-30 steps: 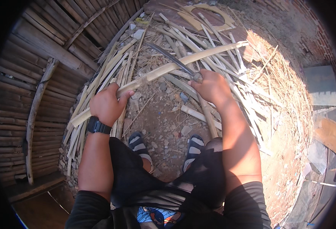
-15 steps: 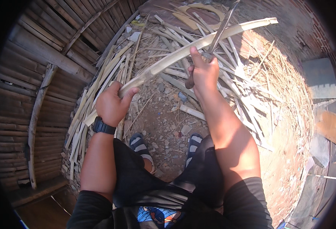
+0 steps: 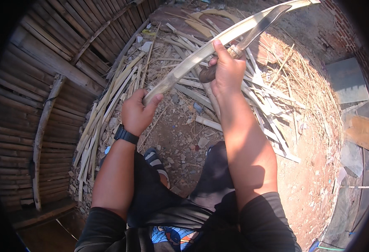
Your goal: The person splits a long bamboo pole into thin strips using a machete. They hold the bamboo with one hand and strike it with the blade to separate the sections, then continue to shave and refine the strips.
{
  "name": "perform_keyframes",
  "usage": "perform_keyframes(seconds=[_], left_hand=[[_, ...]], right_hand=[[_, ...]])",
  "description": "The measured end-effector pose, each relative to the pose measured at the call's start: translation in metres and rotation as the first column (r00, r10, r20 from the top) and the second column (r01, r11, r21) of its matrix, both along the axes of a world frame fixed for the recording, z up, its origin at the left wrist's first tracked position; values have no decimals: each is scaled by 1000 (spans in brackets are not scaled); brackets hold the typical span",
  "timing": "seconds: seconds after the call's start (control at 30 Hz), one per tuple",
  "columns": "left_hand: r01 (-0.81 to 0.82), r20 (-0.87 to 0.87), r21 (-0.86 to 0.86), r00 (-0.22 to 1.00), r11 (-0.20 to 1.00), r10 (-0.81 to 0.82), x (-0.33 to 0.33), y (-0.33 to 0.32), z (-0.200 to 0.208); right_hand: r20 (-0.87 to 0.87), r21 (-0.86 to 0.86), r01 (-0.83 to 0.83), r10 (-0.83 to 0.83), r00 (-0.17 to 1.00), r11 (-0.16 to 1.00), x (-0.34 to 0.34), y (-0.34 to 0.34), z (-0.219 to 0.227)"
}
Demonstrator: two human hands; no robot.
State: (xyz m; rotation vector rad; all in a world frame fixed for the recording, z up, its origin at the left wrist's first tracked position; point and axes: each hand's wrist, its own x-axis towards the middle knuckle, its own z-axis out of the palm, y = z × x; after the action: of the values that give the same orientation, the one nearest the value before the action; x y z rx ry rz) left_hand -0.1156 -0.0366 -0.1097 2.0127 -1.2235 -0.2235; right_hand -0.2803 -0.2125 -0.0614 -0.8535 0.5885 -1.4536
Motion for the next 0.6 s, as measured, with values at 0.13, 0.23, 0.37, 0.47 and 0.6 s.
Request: perform_keyframes(seconds=[0.13,0.23,0.37,0.47,0.6], left_hand=[[31,-53,-39,998,999,-33,-5,-4,-1],[88,-46,-249,994,965,-103,-2,-12,-14],[72,-325,-366,925,928,-199,-3,-24,-14],[35,-437,-363,876,931,-203,-8,-28,-6],[4,-345,-339,930,941,-128,-1,-28,-15]], right_hand=[[-35,-63,10,-13,999,998,-2,-2,0],[-80,-132,15,-25,997,991,0,-1,1],[-125,-156,3,-23,992,988,7,11,5],[-131,-169,2,-25,991,986,8,14,5],[-138,-186,-20,-5,990,982,10,17,6]])
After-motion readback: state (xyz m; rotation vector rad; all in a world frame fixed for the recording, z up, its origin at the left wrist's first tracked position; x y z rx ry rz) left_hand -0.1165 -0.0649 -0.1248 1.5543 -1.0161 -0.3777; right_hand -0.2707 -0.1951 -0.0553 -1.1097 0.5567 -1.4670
